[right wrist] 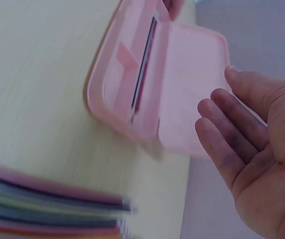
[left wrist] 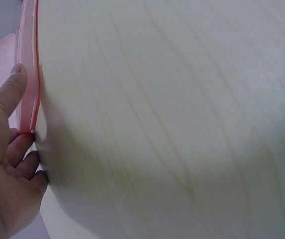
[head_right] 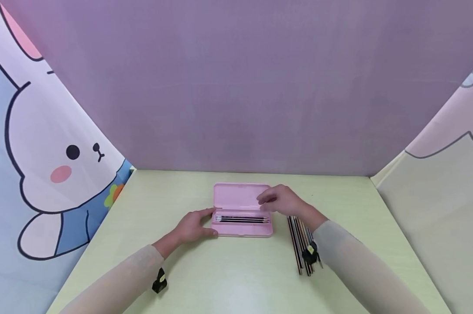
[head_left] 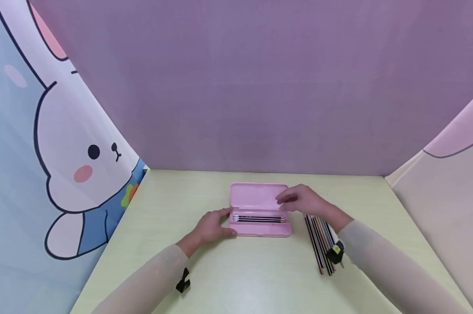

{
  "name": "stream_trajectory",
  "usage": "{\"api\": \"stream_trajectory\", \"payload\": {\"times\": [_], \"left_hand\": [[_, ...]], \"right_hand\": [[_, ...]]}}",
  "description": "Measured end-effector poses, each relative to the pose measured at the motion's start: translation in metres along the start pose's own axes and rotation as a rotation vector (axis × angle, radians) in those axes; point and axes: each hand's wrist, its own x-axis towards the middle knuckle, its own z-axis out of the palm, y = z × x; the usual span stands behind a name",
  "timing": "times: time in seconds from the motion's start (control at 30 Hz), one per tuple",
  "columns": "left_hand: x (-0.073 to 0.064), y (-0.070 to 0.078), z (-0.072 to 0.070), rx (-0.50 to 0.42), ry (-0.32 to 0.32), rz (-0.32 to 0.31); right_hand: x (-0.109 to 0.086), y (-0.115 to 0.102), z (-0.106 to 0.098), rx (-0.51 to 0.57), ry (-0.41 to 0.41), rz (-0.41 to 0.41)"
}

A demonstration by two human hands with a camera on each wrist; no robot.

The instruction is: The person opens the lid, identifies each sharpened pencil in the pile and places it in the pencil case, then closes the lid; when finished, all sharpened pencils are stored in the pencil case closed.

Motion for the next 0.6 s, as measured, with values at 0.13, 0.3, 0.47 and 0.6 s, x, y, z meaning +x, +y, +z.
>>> {"api": "stream_trajectory", "payload": {"times": [0.13,0.3,0.47,0.6], "left_hand": [[-0.001,0.001,-0.001,0.002,0.002,-0.002],[-0.001,0.001,-0.001,0.011,0.002,-0.004],[-0.001,0.001,-0.001,0.011,0.0,0.008],[0.0,0.002,-0.001,0.011,0.001,0.006]], "right_hand": [[-0.02,0.012,-0.018,0.034,0.037,0.074],[-0.044,0.037,-0.036,0.019,0.081,0.102],[-0.067,0.06,-0.047,0.016,0.117,0.166],[-0.081,0.075,-0.049,0.027,0.131,0.216]]}}
